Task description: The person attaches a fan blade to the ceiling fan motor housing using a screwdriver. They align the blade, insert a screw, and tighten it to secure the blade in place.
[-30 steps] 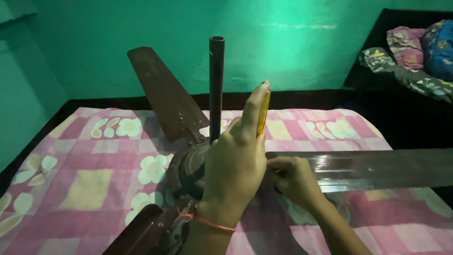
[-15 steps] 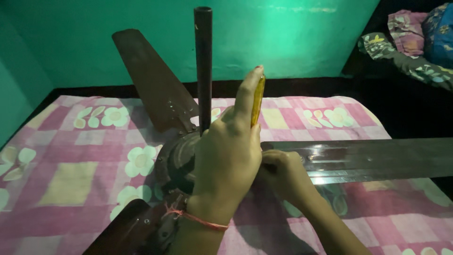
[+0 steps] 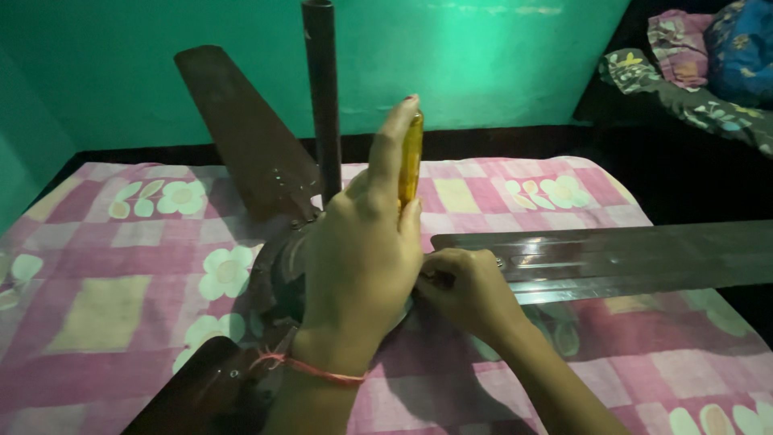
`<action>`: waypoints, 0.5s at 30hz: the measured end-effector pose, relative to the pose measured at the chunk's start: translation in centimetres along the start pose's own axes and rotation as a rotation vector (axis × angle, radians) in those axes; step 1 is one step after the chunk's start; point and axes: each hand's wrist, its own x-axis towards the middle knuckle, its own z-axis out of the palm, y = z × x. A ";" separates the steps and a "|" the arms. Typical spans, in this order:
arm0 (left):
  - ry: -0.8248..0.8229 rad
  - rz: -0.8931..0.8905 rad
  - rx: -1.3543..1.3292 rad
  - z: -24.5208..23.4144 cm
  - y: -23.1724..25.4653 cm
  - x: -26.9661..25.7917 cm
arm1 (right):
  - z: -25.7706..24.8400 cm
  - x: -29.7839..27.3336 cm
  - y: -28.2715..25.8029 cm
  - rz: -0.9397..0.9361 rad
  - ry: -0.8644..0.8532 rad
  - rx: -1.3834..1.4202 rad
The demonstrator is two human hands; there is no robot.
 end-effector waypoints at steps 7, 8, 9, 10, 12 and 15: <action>0.001 -0.003 -0.007 0.9 -0.1 0.1 | -0.4 0.2 -0.4 0.016 -0.024 0.088; 0.025 0.016 -0.022 1.0 -0.1 0.0 | -0.5 0.1 -0.4 0.072 -0.044 0.093; 0.050 0.036 -0.037 1.1 -0.2 -0.1 | -0.6 0.1 -0.4 0.127 -0.063 0.098; 0.072 0.055 -0.049 1.1 -0.2 -0.2 | -0.6 0.2 -0.4 0.119 -0.064 0.087; 0.116 0.093 -0.072 1.1 -0.4 -0.3 | -0.7 0.4 -0.2 0.104 -0.068 0.066; -0.008 -0.094 -0.113 1.0 -0.6 -0.3 | -0.4 0.4 0.1 0.053 -0.048 0.064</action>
